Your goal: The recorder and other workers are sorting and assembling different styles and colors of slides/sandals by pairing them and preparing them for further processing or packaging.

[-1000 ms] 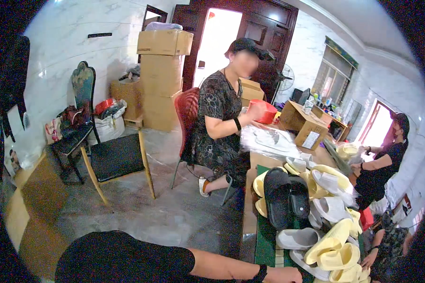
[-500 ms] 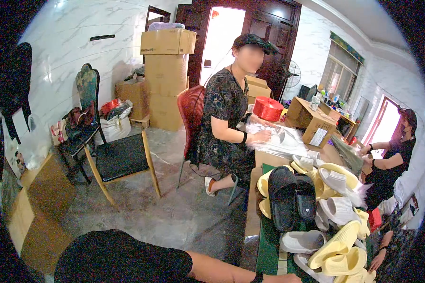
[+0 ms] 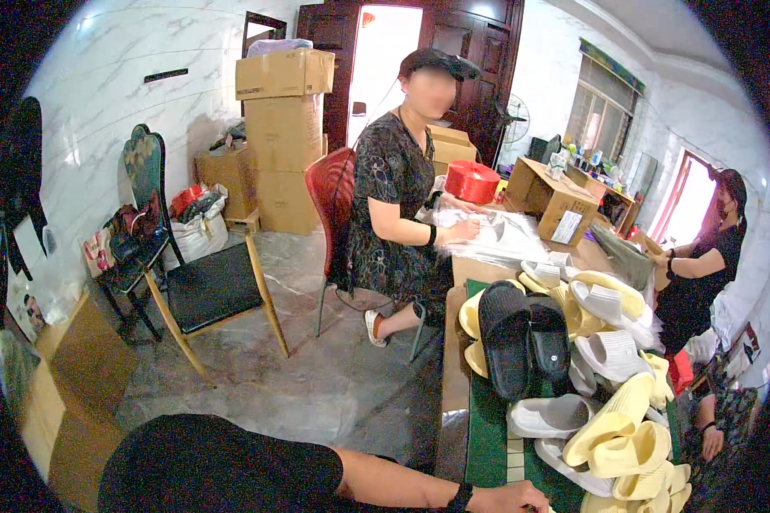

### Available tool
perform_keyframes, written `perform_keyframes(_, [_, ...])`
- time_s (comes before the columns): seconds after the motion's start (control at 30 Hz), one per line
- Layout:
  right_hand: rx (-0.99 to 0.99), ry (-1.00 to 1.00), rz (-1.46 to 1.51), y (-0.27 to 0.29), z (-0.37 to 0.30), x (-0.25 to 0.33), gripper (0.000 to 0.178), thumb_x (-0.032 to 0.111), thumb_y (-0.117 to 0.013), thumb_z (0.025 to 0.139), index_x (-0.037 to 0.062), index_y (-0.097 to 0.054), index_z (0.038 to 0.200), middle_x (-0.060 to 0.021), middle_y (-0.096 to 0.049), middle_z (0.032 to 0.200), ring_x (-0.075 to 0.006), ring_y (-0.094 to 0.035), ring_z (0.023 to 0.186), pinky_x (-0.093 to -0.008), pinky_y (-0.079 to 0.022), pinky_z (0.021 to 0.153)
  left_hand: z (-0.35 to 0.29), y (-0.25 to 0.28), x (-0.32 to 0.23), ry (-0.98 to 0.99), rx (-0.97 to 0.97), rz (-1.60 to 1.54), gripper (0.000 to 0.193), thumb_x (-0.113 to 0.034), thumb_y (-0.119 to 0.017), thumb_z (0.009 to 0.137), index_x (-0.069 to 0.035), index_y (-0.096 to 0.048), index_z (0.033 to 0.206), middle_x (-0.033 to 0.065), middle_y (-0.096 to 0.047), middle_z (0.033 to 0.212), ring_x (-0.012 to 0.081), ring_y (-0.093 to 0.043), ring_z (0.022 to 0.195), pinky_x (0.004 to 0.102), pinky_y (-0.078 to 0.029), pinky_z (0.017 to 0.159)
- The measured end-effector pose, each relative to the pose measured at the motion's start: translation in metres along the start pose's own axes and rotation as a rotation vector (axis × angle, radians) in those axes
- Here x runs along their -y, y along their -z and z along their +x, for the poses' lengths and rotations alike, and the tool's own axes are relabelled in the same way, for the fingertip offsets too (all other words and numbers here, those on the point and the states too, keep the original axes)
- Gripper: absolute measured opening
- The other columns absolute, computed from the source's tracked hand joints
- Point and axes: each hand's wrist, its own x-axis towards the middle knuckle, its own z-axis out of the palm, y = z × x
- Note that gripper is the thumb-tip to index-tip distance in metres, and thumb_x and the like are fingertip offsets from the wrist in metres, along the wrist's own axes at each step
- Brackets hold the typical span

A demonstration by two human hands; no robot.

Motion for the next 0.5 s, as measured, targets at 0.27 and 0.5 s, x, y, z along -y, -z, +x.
perform_keyframes(0.27, [0.009, 0.001, 0.073, -0.003, 0.001, 0.004, 0.008, 0.006, -0.056, 0.096, -0.0006, -0.053, 0.094, -0.0157, -0.054, 0.083, -0.0291, -0.050, 0.076, -0.0364, -0.045, 0.074, -0.005, -0.003, -0.005, 0.064, -0.011, -0.100, 0.009, 0.000, -0.069, 0.081, 0.000, -0.061, 0.086, 0.0059, -0.065, 0.071, 0.0133, -0.058, 0.065, 0.0283, -0.046, 0.062])
perform_keyframes(0.5, [0.002, -0.061, 0.105, -0.005, 0.003, 0.003, 0.011, 0.009, -0.056, 0.097, -0.0011, -0.054, 0.093, -0.0155, -0.055, 0.083, -0.0284, -0.051, 0.076, -0.0371, -0.046, 0.074, -0.004, 0.000, 0.005, 0.101, 0.030, -0.068, 0.009, 0.000, -0.069, 0.082, 0.000, -0.061, 0.086, 0.0073, -0.064, 0.074, 0.0141, -0.058, 0.068, 0.0299, -0.047, 0.065])
